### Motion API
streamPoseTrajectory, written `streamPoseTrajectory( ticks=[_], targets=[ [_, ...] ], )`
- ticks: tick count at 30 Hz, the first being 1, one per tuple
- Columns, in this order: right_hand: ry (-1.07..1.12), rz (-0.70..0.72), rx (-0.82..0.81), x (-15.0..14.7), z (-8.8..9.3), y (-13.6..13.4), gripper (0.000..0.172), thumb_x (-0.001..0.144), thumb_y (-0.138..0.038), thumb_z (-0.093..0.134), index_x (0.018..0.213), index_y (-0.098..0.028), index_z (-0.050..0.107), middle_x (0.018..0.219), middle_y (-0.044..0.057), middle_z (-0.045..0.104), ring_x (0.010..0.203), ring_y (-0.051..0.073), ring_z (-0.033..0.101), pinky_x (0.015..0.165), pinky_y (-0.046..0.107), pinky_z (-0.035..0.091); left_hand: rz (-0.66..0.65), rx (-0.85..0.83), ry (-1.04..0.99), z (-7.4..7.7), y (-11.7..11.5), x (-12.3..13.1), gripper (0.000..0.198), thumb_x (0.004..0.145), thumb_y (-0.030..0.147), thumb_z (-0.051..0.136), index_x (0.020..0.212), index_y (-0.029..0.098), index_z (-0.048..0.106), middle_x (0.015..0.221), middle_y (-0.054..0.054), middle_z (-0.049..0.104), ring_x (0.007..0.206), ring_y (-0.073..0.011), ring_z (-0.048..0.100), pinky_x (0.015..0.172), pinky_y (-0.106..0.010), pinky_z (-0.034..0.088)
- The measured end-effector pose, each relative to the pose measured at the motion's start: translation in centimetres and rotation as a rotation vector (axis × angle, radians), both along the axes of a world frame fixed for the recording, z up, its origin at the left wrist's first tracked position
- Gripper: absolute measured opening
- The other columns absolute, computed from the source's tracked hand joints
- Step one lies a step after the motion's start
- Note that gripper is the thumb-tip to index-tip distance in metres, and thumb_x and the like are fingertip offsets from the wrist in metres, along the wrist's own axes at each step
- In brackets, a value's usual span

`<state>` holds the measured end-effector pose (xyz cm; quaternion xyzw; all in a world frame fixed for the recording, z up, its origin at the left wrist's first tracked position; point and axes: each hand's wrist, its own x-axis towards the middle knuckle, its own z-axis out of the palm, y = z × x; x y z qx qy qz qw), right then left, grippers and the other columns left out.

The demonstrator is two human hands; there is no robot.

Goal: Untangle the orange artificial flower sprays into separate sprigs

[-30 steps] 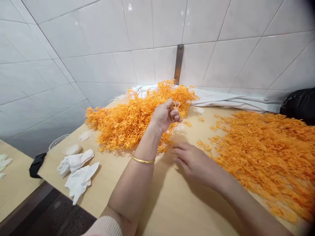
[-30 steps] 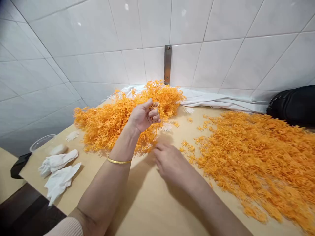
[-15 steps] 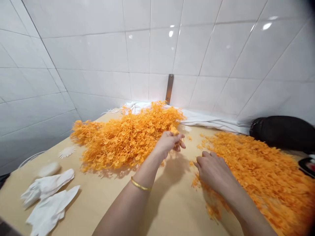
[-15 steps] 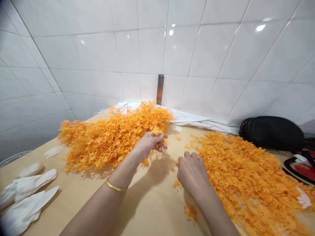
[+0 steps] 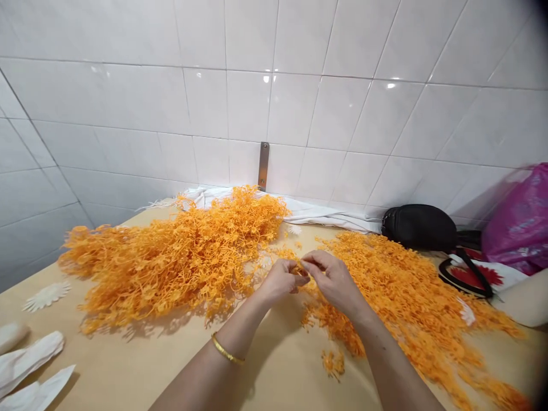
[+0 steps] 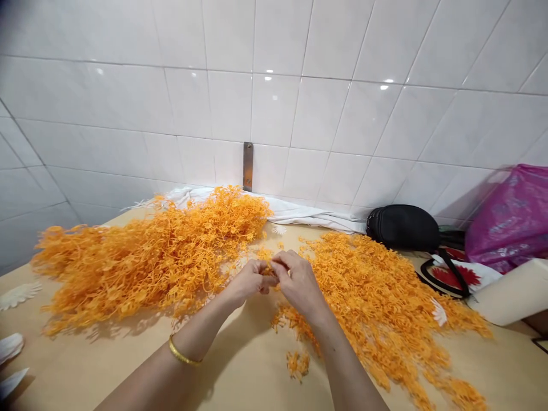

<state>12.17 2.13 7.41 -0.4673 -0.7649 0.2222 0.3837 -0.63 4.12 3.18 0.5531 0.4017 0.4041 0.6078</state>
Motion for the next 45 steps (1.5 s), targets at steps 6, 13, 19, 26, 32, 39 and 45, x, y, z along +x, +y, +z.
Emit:
streamPoseTrajectory(
  ticks=[6, 13, 19, 26, 32, 39, 45],
  targets=[
    [0.567, 0.028, -0.313, 1.7, -0.4, 1.4, 0.019, 0.07, -0.036, 0.056, 0.066, -0.018, 0.05, 0.061, -0.002, 0.052, 0.06, 0.011, 0.048, 0.062, 0.025, 0.037, -0.125, -0.29, -0.497, 0.4, -0.1, -0.3, 0.03, 0.059, 0.03, 0.068, 0.083, 0.013, 0.062, 0.086, -0.007, 0.06, 0.082, -0.0161, 0.054, 0.069, -0.026, 0.041],
    [0.596, 0.126, -0.427, 2.2, -0.9, 1.5, 0.021, 0.067, -0.036, 0.061, 0.065, -0.017, 0.052, 0.058, -0.003, 0.053, 0.058, 0.009, 0.046, 0.06, 0.023, 0.034, -0.016, -0.691, -0.829, -0.3, 0.9, -0.6, 0.018, 0.076, 0.027, 0.05, 0.07, 0.01, 0.055, 0.069, -0.008, 0.06, 0.075, -0.0173, 0.059, 0.07, -0.029, 0.045],
    [0.521, 0.068, -0.459, 2.2, -1.5, 1.9, 0.023, 0.065, -0.037, 0.061, 0.063, -0.017, 0.051, 0.055, -0.004, 0.052, 0.054, 0.009, 0.045, 0.055, 0.023, 0.032, 0.043, -0.619, -0.639, -0.1, 0.1, 0.1, 0.009, 0.069, 0.008, 0.055, 0.076, 0.012, 0.05, 0.067, -0.005, 0.059, 0.063, -0.0147, 0.06, 0.064, -0.029, 0.048],
    [0.496, 0.026, -0.548, 1.6, -1.7, 1.8, 0.03, 0.068, -0.046, 0.057, 0.075, -0.017, 0.053, 0.067, -0.002, 0.055, 0.057, 0.01, 0.051, 0.057, 0.024, 0.036, 0.107, -0.393, -0.498, 0.4, -0.2, 0.6, 0.012, 0.068, 0.008, 0.057, 0.069, 0.013, 0.046, 0.057, -0.001, 0.055, 0.05, -0.0118, 0.057, 0.053, -0.025, 0.045],
    [0.431, 0.062, -0.4, 0.6, -2.7, 1.9, 0.024, 0.07, -0.04, 0.055, 0.066, -0.016, 0.054, 0.058, -0.003, 0.051, 0.049, 0.008, 0.043, 0.049, 0.023, 0.033, 0.062, -0.32, -0.452, -0.2, -0.2, 1.0, 0.015, 0.059, 0.01, 0.065, 0.066, 0.011, 0.051, 0.054, 0.001, 0.054, 0.042, -0.0096, 0.051, 0.044, -0.023, 0.041],
    [0.096, -0.111, -0.065, 0.6, -3.1, 2.1, 0.02, 0.074, -0.03, 0.047, 0.058, -0.018, 0.049, 0.047, -0.004, 0.043, 0.048, 0.01, 0.038, 0.048, 0.023, 0.03, 0.041, -0.432, -0.317, -0.7, -0.4, 0.9, 0.017, 0.059, 0.015, 0.067, 0.06, 0.013, 0.049, 0.046, 0.006, 0.045, 0.033, -0.0051, 0.04, 0.041, -0.023, 0.038],
    [0.205, -0.208, -0.036, 0.0, -3.7, 2.2, 0.023, 0.075, -0.036, 0.046, 0.06, -0.019, 0.048, 0.046, -0.004, 0.042, 0.045, 0.01, 0.039, 0.045, 0.023, 0.031, -0.001, -0.39, -0.449, -1.0, -0.1, 0.9, 0.021, 0.057, 0.015, 0.067, 0.062, 0.015, 0.047, 0.049, 0.007, 0.047, 0.033, -0.0048, 0.041, 0.042, -0.022, 0.037]
  ],
)
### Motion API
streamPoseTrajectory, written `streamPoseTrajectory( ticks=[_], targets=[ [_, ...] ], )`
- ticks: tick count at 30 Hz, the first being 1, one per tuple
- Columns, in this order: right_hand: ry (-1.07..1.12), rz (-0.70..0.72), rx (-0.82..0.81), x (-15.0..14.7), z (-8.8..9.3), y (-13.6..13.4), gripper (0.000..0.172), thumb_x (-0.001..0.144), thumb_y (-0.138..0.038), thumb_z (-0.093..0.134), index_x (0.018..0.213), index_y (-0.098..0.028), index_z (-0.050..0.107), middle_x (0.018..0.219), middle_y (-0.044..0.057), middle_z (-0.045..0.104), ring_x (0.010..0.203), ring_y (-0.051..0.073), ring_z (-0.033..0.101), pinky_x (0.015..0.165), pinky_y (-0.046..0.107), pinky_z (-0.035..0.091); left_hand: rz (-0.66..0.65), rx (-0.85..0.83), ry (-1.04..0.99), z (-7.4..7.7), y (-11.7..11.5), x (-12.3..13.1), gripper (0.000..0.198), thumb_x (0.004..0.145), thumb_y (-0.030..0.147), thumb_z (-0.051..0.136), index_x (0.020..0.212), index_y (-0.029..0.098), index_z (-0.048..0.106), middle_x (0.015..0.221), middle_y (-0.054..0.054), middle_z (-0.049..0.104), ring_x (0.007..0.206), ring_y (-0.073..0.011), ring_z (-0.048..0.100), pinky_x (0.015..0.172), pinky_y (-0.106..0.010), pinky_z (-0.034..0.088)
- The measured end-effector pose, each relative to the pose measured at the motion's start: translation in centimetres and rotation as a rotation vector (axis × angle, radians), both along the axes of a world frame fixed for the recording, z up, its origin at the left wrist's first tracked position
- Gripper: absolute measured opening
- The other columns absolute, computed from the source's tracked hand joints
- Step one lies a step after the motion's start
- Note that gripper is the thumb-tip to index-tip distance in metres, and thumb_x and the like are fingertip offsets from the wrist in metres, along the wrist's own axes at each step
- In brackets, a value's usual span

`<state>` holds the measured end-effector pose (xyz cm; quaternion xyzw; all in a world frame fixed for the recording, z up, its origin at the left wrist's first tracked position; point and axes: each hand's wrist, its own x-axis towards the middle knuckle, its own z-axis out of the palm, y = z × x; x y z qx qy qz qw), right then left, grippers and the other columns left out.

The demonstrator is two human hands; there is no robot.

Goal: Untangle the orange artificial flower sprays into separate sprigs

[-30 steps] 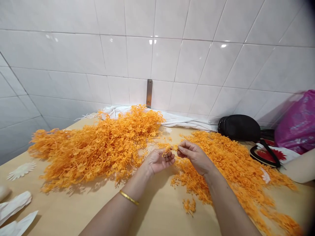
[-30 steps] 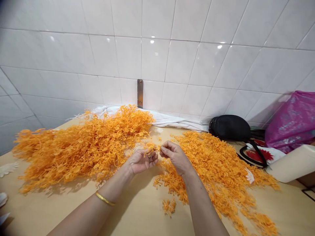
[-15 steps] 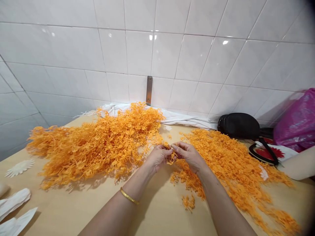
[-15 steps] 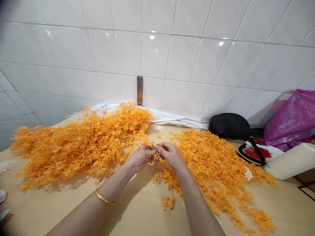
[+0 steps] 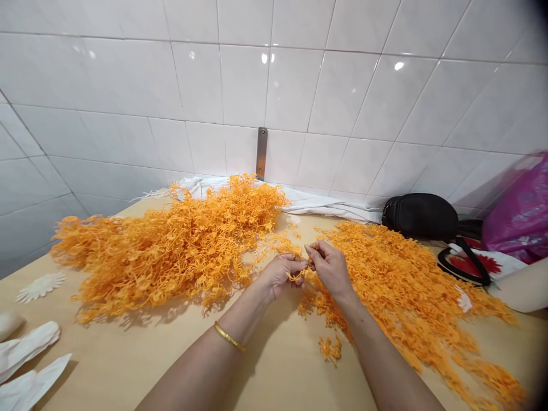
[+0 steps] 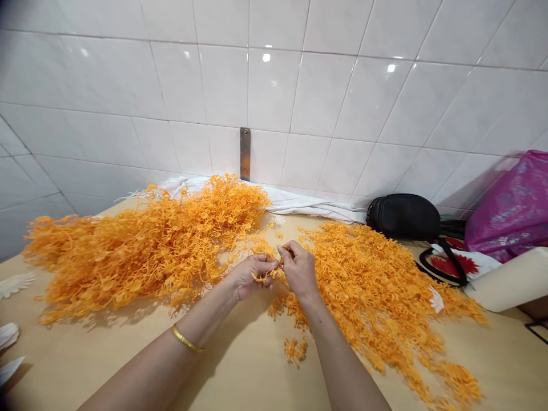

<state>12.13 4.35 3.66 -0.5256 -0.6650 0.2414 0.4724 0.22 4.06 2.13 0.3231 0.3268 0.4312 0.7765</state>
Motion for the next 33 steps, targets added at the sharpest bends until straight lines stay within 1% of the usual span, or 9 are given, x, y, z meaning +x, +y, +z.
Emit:
streamPoseTrajectory(
  ticks=[3, 6, 9, 11, 14, 20, 24, 27, 33],
  targets=[
    [0.064, -0.078, 0.001, 0.4, -0.4, 0.5, 0.024, 0.074, -0.039, 0.047, 0.061, -0.019, 0.048, 0.048, -0.003, 0.044, 0.046, 0.011, 0.041, 0.045, 0.023, 0.033, -0.04, 0.014, -0.057, 0.5, -0.2, -0.2, 0.023, 0.054, 0.015, 0.07, 0.062, 0.014, 0.048, 0.051, 0.006, 0.05, 0.033, -0.0038, 0.041, 0.043, -0.022, 0.039],
    [0.187, -0.243, -0.018, 2.7, -0.5, 1.2, 0.023, 0.07, -0.041, 0.05, 0.062, -0.02, 0.048, 0.05, -0.002, 0.046, 0.046, 0.011, 0.042, 0.043, 0.024, 0.035, -0.187, 0.078, -0.072, 1.3, -0.6, -0.4, 0.024, 0.052, 0.016, 0.073, 0.064, 0.012, 0.053, 0.054, 0.004, 0.053, 0.034, -0.0041, 0.042, 0.05, -0.027, 0.044],
    [0.253, -0.333, -0.111, 5.1, -0.1, 1.8, 0.021, 0.065, -0.039, 0.054, 0.065, -0.019, 0.05, 0.05, -0.003, 0.045, 0.044, 0.011, 0.043, 0.043, 0.025, 0.037, -0.089, 0.062, -0.081, 1.7, -0.6, -0.6, 0.021, 0.055, 0.015, 0.072, 0.063, 0.011, 0.053, 0.058, 0.002, 0.055, 0.039, -0.0049, 0.045, 0.055, -0.03, 0.047],
    [0.197, -0.299, -0.163, 5.8, 0.5, 1.9, 0.019, 0.065, -0.035, 0.053, 0.073, -0.018, 0.055, 0.054, -0.001, 0.049, 0.046, 0.012, 0.046, 0.045, 0.026, 0.038, 0.055, -0.009, -0.067, 1.5, -0.3, -0.6, 0.013, 0.063, 0.014, 0.066, 0.066, 0.011, 0.053, 0.057, 0.001, 0.053, 0.042, -0.0059, 0.047, 0.056, -0.029, 0.048],
    [0.187, -0.149, -0.261, 5.0, 1.3, 1.3, 0.024, 0.065, -0.032, 0.053, 0.083, -0.018, 0.057, 0.061, 0.0, 0.054, 0.045, 0.01, 0.046, 0.045, 0.025, 0.036, 0.126, -0.06, -0.063, 1.1, 0.2, -0.6, 0.004, 0.073, 0.013, 0.056, 0.075, 0.011, 0.055, 0.057, 0.001, 0.05, 0.045, -0.0064, 0.048, 0.058, -0.029, 0.049],
    [0.327, 0.17, -0.412, 1.9, 1.5, -0.1, 0.029, 0.061, -0.044, 0.061, 0.062, -0.018, 0.049, 0.044, -0.008, 0.037, 0.039, 0.005, 0.032, 0.042, 0.021, 0.025, 0.21, 0.041, -0.062, 0.2, 0.6, -0.2, 0.013, 0.067, 0.01, 0.061, 0.072, 0.014, 0.049, 0.054, 0.005, 0.047, 0.043, -0.0062, 0.048, 0.057, -0.03, 0.048],
    [0.284, 0.246, -0.461, 0.4, 0.9, -0.5, 0.031, 0.059, -0.044, 0.064, 0.059, -0.017, 0.047, 0.042, -0.007, 0.042, 0.039, 0.005, 0.031, 0.042, 0.02, 0.022, 0.249, 0.075, -0.011, -0.2, 0.6, 0.0, 0.018, 0.062, 0.01, 0.063, 0.072, 0.015, 0.049, 0.053, 0.004, 0.049, 0.044, -0.0076, 0.049, 0.048, -0.022, 0.043],
    [0.376, 0.282, -0.452, 0.2, 0.5, -0.4, 0.03, 0.059, -0.039, 0.065, 0.056, -0.018, 0.043, 0.043, -0.008, 0.043, 0.04, 0.005, 0.033, 0.043, 0.019, 0.024, 0.259, 0.009, -0.074, 0.0, 0.6, 0.0, 0.013, 0.066, 0.012, 0.06, 0.068, 0.015, 0.047, 0.054, 0.003, 0.051, 0.046, -0.0081, 0.05, 0.05, -0.024, 0.045],
    [0.368, 0.211, -0.358, 0.4, -0.3, 0.2, 0.015, 0.064, -0.03, 0.053, 0.064, -0.02, 0.042, 0.052, -0.005, 0.049, 0.05, 0.011, 0.048, 0.052, 0.025, 0.039, 0.184, -0.06, -0.127, 0.7, 0.2, 0.1, 0.012, 0.069, 0.004, 0.05, 0.07, 0.014, 0.044, 0.053, 0.001, 0.052, 0.046, -0.0098, 0.054, 0.053, -0.026, 0.047]
  ],
)
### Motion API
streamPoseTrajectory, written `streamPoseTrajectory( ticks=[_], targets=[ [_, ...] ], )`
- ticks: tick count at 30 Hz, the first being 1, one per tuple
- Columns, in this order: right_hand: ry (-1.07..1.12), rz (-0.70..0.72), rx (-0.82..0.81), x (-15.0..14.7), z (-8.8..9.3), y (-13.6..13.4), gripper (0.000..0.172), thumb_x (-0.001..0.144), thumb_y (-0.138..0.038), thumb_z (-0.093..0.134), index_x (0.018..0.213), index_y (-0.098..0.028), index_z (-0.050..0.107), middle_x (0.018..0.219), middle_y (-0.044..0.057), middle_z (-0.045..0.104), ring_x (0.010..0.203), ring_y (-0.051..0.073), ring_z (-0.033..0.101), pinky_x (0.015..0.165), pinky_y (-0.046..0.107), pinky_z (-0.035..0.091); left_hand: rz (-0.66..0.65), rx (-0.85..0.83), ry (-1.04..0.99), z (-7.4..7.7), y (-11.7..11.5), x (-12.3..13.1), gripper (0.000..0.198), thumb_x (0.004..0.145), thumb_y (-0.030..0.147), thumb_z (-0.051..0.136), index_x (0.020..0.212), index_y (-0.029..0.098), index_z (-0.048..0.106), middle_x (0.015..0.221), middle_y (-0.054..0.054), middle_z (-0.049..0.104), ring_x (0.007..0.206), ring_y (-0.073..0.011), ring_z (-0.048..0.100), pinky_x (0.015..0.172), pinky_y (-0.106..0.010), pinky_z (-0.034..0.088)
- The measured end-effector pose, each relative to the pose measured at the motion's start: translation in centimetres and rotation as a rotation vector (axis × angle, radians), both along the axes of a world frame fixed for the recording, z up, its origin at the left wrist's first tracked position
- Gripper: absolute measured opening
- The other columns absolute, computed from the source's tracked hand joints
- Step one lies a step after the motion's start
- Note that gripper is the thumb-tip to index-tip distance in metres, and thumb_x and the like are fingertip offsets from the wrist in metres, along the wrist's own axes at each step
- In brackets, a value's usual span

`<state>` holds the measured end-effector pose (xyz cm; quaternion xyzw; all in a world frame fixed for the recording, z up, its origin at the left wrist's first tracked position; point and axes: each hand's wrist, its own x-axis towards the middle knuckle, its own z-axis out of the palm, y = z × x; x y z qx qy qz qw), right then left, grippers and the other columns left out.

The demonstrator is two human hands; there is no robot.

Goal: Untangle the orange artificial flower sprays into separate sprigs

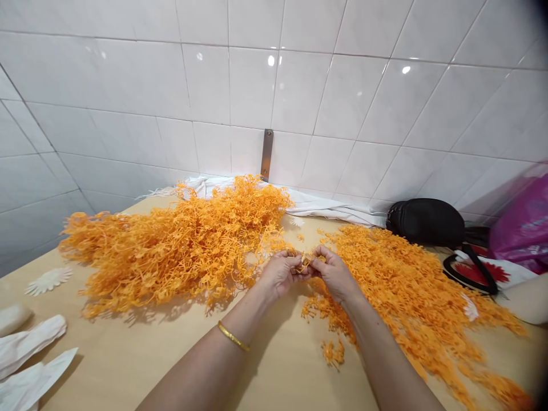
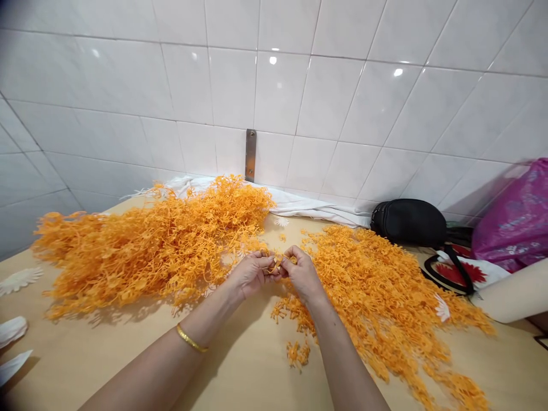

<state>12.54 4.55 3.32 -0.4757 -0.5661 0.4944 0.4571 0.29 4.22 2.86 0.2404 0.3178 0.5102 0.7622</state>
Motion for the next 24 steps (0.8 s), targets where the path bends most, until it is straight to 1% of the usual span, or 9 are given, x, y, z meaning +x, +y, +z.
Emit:
streamPoseTrajectory(
  ticks=[2, 4, 7, 11, 15, 17, 20, 22, 24],
  targets=[
    [-0.144, -0.088, 0.139, 0.0, -0.2, 0.1, 0.008, 0.064, -0.025, 0.05, 0.068, -0.02, 0.046, 0.06, -0.003, 0.051, 0.056, 0.012, 0.05, 0.055, 0.025, 0.039, -0.046, -0.014, 0.017, 0.1, -0.1, 0.1, 0.017, 0.065, 0.001, 0.051, 0.071, 0.014, 0.043, 0.055, 0.0, 0.054, 0.05, -0.0116, 0.057, 0.056, -0.027, 0.048],
    [-0.25, -0.125, 0.208, 0.0, -0.4, 0.3, 0.011, 0.063, -0.021, 0.049, 0.074, -0.019, 0.051, 0.071, -0.001, 0.054, 0.059, 0.012, 0.051, 0.057, 0.025, 0.04, -0.064, -0.026, 0.05, 0.0, -0.2, 0.2, 0.025, 0.06, -0.005, 0.049, 0.073, 0.015, 0.04, 0.053, 0.001, 0.054, 0.05, -0.0123, 0.057, 0.057, -0.028, 0.049],
    [-0.2, -0.061, 0.089, 0.1, -0.5, 0.4, 0.022, 0.065, -0.024, 0.05, 0.085, -0.017, 0.054, 0.078, 0.001, 0.056, 0.054, 0.01, 0.05, 0.056, 0.027, 0.041, -0.035, -0.032, 0.095, 0.0, -0.2, 0.3, 0.036, 0.054, -0.009, 0.045, 0.077, 0.017, 0.037, 0.05, 0.004, 0.051, 0.045, -0.0112, 0.054, 0.052, -0.027, 0.048],
    [-0.004, -0.028, -0.014, 0.3, -0.4, 0.3, 0.024, 0.059, -0.03, 0.062, 0.078, -0.016, 0.056, 0.072, -0.001, 0.055, 0.051, 0.008, 0.046, 0.053, 0.025, 0.039, 0.014, -0.02, 0.146, -0.1, -0.1, 0.3, 0.038, 0.052, -0.01, 0.044, 0.078, 0.017, 0.039, 0.047, 0.005, 0.048, 0.039, -0.0097, 0.049, 0.044, -0.022, 0.042],
    [0.096, 0.016, -0.044, 0.3, -0.3, 0.2, 0.025, 0.053, -0.027, 0.067, 0.073, -0.017, 0.055, 0.062, -0.004, 0.052, 0.05, 0.008, 0.044, 0.051, 0.024, 0.036, 0.029, 0.009, 0.117, -0.3, -0.1, 0.4, 0.024, 0.057, -0.006, 0.048, 0.068, 0.014, 0.041, 0.049, 0.002, 0.051, 0.04, -0.0092, 0.05, 0.044, -0.021, 0.041],
    [0.083, 0.002, -0.058, 0.1, -0.4, 0.2, 0.027, 0.052, -0.026, 0.066, 0.074, -0.017, 0.055, 0.059, -0.005, 0.051, 0.048, 0.008, 0.042, 0.049, 0.023, 0.034, 0.033, 0.016, 0.122, -0.4, 0.0, 0.5, 0.021, 0.059, -0.006, 0.048, 0.065, 0.014, 0.042, 0.049, 0.0, 0.052, 0.04, -0.009, 0.05, 0.046, -0.022, 0.042],
    [0.024, -0.018, -0.079, 0.0, -0.8, 0.3, 0.025, 0.052, -0.027, 0.064, 0.073, -0.016, 0.055, 0.055, -0.005, 0.05, 0.045, 0.007, 0.038, 0.046, 0.023, 0.031, 0.056, 0.014, 0.208, -0.7, 0.0, 0.6, 0.024, 0.058, -0.009, 0.046, 0.066, 0.014, 0.042, 0.047, 0.001, 0.053, 0.038, -0.0092, 0.049, 0.047, -0.023, 0.043],
    [-0.039, -0.028, -0.031, 0.0, -0.9, 0.5, 0.019, 0.056, -0.029, 0.061, 0.069, -0.016, 0.055, 0.055, -0.004, 0.049, 0.045, 0.008, 0.037, 0.045, 0.023, 0.029, 0.048, 0.01, 0.235, -0.9, 0.1, 0.6, 0.024, 0.058, -0.008, 0.048, 0.066, 0.014, 0.043, 0.047, 0.001, 0.053, 0.037, -0.0095, 0.049, 0.048, -0.025, 0.044],
    [-0.131, -0.041, 0.075, 0.0, -0.9, 0.5, 0.013, 0.06, -0.028, 0.058, 0.067, -0.017, 0.055, 0.057, -0.003, 0.05, 0.049, 0.009, 0.04, 0.048, 0.024, 0.031, 0.021, -0.005, 0.219, -1.0, 0.1, 0.5, 0.023, 0.059, -0.006, 0.05, 0.066, 0.015, 0.041, 0.047, 0.002, 0.052, 0.037, -0.0095, 0.049, 0.048, -0.026, 0.045]
  ],
)
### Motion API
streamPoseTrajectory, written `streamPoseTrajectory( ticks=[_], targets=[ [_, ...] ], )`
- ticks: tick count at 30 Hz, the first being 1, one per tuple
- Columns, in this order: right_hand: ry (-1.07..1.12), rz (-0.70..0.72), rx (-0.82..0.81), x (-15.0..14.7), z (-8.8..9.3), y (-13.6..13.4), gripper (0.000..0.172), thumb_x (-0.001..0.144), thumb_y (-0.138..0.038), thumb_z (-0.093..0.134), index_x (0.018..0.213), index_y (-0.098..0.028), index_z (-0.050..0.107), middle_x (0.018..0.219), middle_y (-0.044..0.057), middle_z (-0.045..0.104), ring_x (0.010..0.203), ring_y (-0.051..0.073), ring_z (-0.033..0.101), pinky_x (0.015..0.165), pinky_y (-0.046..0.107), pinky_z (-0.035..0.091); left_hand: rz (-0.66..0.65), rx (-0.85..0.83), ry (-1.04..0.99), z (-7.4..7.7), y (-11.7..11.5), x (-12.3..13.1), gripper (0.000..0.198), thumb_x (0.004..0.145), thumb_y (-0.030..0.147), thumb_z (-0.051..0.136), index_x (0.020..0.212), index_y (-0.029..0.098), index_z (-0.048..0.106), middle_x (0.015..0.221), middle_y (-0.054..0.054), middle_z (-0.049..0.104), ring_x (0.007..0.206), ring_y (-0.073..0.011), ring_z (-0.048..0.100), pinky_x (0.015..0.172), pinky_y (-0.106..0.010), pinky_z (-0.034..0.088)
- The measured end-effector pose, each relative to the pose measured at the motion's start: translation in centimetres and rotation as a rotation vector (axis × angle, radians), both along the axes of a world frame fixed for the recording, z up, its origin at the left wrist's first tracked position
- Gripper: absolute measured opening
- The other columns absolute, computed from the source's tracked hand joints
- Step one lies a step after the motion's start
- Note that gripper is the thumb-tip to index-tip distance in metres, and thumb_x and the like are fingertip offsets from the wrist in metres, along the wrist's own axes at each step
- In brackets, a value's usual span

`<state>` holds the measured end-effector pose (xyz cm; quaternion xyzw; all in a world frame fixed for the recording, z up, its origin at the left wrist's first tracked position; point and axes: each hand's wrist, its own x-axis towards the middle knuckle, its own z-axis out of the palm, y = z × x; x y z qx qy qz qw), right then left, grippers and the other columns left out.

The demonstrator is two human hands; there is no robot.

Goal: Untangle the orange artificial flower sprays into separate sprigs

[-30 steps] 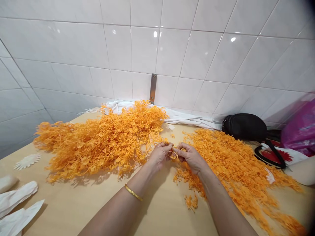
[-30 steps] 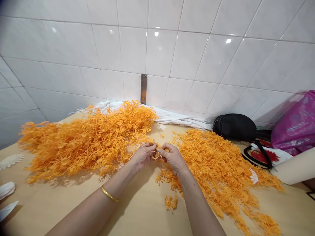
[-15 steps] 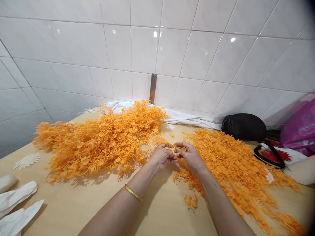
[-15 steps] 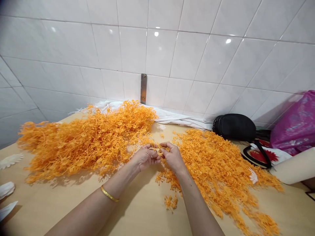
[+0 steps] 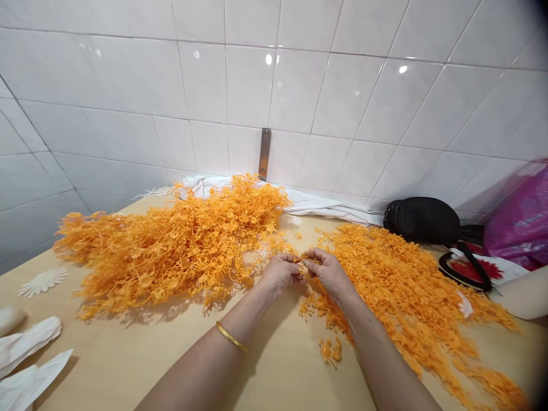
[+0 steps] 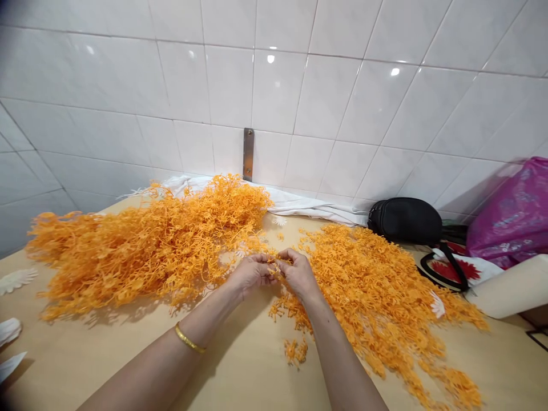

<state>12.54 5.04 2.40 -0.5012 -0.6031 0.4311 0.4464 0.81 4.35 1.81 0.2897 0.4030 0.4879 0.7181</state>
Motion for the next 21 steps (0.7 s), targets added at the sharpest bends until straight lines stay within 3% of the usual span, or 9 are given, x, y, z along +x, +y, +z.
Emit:
streamPoseTrajectory(
  ticks=[4, 8, 12, 21],
  targets=[
    [-0.125, 0.015, 0.173, -0.14, 0.4, -0.12, 0.004, 0.064, -0.022, 0.055, 0.065, -0.018, 0.054, 0.064, -0.002, 0.053, 0.061, 0.012, 0.046, 0.056, 0.024, 0.033, -0.025, -0.028, -0.034, -0.23, 0.17, -0.23, 0.024, 0.06, -0.006, 0.049, 0.065, 0.016, 0.039, 0.045, 0.003, 0.05, 0.038, -0.0094, 0.048, 0.046, -0.026, 0.045],
    [0.185, 0.06, -0.063, -0.03, 0.59, -0.2, 0.017, 0.064, -0.032, 0.059, 0.069, -0.019, 0.05, 0.05, -0.007, 0.044, 0.046, 0.008, 0.037, 0.048, 0.022, 0.029, -0.001, -0.002, -0.101, -0.16, 0.28, -0.48, 0.018, 0.067, 0.002, 0.048, 0.067, 0.017, 0.038, 0.046, 0.002, 0.051, 0.039, -0.0088, 0.048, 0.045, -0.025, 0.045],
    [0.436, 0.128, -0.242, 0.24, 0.75, -0.29, 0.028, 0.056, -0.033, 0.068, 0.065, -0.017, 0.047, 0.054, -0.007, 0.044, 0.044, 0.005, 0.037, 0.047, 0.02, 0.028, 0.059, 0.034, -0.074, -0.04, 0.3, -0.57, 0.016, 0.067, 0.004, 0.047, 0.067, 0.017, 0.038, 0.045, 0.004, 0.05, 0.034, -0.0057, 0.04, 0.039, -0.019, 0.039],
    [0.336, 0.126, -0.241, -0.11, 0.4, -0.37, 0.028, 0.055, -0.033, 0.068, 0.06, -0.016, 0.047, 0.048, -0.007, 0.042, 0.04, 0.003, 0.033, 0.042, 0.019, 0.02, 0.1, 0.137, 0.126, -0.11, 0.02, -0.09, 0.016, 0.062, 0.002, 0.048, 0.067, 0.017, 0.042, 0.04, 0.006, 0.044, 0.032, -0.0048, 0.037, 0.035, -0.017, 0.032]
  ],
)
